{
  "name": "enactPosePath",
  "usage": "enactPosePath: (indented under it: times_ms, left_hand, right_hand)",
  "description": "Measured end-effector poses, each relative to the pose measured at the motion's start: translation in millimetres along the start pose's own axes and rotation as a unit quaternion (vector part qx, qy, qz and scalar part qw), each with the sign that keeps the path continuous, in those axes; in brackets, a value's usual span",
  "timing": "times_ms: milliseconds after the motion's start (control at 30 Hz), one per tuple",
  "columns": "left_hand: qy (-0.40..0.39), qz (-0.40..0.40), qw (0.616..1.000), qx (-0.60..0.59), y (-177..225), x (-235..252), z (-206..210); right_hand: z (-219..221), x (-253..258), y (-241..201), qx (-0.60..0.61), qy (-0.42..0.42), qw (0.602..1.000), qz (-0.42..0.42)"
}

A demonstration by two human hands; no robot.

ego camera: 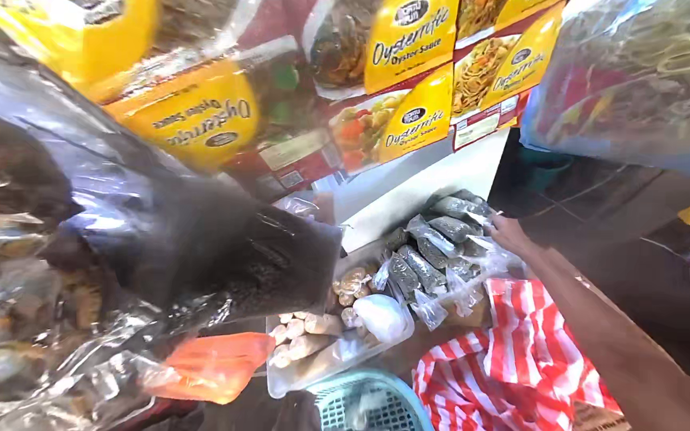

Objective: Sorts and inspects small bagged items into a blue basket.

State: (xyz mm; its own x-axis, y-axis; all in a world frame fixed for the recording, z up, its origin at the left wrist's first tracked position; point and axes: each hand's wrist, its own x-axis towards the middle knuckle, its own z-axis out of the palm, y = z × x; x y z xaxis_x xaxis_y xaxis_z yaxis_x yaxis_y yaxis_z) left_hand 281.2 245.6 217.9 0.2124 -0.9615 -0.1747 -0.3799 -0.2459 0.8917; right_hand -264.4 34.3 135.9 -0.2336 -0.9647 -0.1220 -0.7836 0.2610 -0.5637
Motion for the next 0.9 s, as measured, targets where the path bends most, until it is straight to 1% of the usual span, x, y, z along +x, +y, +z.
enactPosePath:
  times_ms: [100,200,333,367,400,467,567,667,767,833,900]
  left_hand:
    - [-0.050,-0.008,0.999,-0.017,12,3,25]
    - [-0.079,0.004,0.994,-0.072,35,3,50]
    - [-0.075,0.106,0.987,-0.096,100,34,79]
    - [-0.088,0.130,0.983,-0.091,115,46,88]
    - [-0.106,0.152,0.979,-0.090,128,58,98]
    - [-0.148,0.179,0.967,-0.102,151,83,120]
    - [-0.185,0.167,0.960,-0.124,181,111,157]
    - [-0.180,0.204,0.954,-0.123,194,135,199]
    - [-0.145,0.266,0.950,-0.076,197,153,233]
    - [-0.100,0.317,0.941,-0.058,190,162,259]
    - [-0.083,0.325,0.940,-0.064,169,166,292]
  right_hand:
    - [5,3,4,-0.029,-0.039,0.999,-0.021]
    - [4,-1,8,-0.054,-0.056,0.996,-0.046]
    - [0,-16,-4,-0.006,0.027,0.995,-0.099]
    - [4,-16,-3,0.001,0.031,0.995,-0.095]
    - [9,-12,0,0.000,0.018,0.996,-0.082]
    - [18,0,9,-0.007,-0.026,0.998,-0.055]
    - [22,15,19,0.010,-0.043,0.998,-0.054]
    - [21,15,21,0.021,-0.036,0.997,-0.067]
    - [20,3,18,0.019,-0.019,0.998,-0.057]
    - [18,-7,18,0.022,0.002,0.998,-0.052]
    - [19,-18,21,0.035,0.051,0.996,-0.064]
